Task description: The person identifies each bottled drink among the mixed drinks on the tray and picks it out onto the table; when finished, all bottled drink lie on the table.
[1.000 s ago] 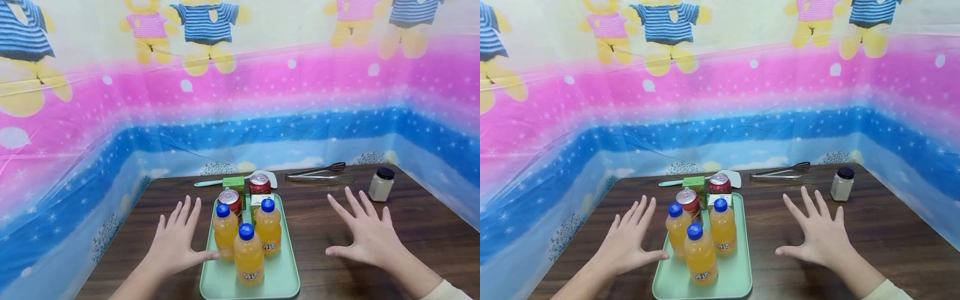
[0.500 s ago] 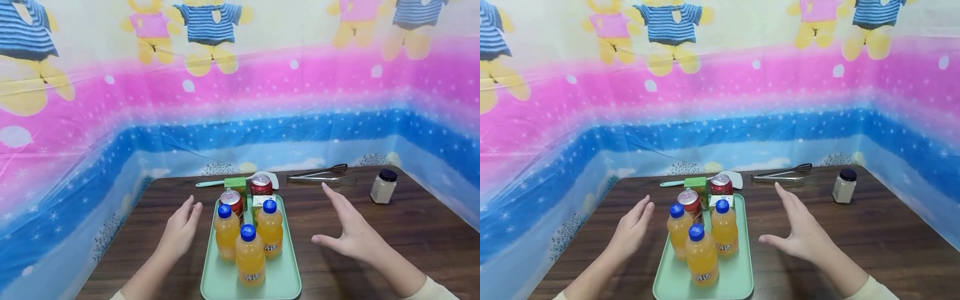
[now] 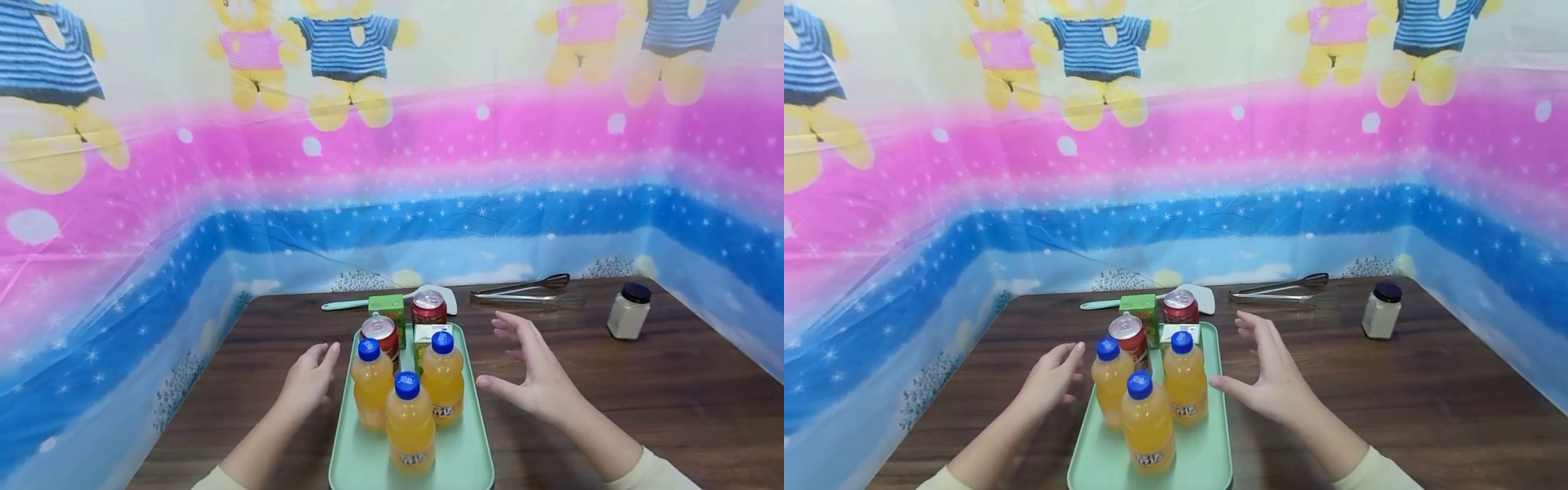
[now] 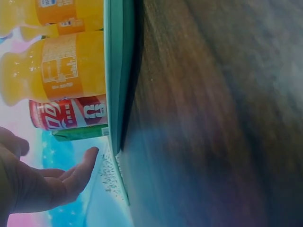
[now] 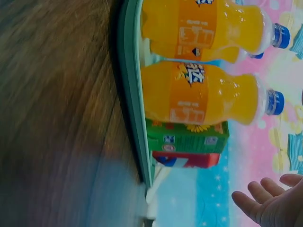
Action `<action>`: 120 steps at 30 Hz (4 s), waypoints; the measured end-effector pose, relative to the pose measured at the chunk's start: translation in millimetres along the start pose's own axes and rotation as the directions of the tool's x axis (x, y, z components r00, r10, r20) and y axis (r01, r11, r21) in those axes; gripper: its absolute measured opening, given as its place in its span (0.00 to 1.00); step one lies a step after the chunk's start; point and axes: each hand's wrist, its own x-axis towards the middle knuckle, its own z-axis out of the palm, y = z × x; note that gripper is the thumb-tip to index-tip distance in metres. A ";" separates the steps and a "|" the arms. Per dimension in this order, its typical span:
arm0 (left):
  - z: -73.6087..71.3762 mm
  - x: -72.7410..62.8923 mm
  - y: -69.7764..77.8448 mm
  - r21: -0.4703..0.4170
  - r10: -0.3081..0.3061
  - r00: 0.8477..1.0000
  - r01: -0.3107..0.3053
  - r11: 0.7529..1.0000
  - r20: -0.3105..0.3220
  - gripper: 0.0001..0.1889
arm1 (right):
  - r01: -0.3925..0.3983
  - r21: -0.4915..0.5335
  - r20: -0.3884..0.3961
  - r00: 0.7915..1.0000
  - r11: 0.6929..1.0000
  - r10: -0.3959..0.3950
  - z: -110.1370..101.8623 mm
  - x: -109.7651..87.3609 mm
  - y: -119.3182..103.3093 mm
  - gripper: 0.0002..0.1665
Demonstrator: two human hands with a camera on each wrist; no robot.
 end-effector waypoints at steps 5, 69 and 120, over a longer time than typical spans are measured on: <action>4.3 4.0 -7.4 -0.047 -0.066 0.998 0.067 0.997 0.015 0.33 | -0.013 0.043 -0.001 1.000 0.999 0.013 12.3 0.6 -1.6 0.46; 22.0 14.3 -17.7 0.137 -0.204 0.963 0.181 0.974 0.174 0.12 | -0.229 0.137 0.067 0.973 0.964 0.221 71.2 16.6 -10.2 0.35; 23.3 15.1 -13.5 0.179 -0.213 0.963 0.183 0.967 0.165 0.11 | -0.070 0.138 -0.019 0.997 0.988 0.073 27.3 10.5 -23.5 0.33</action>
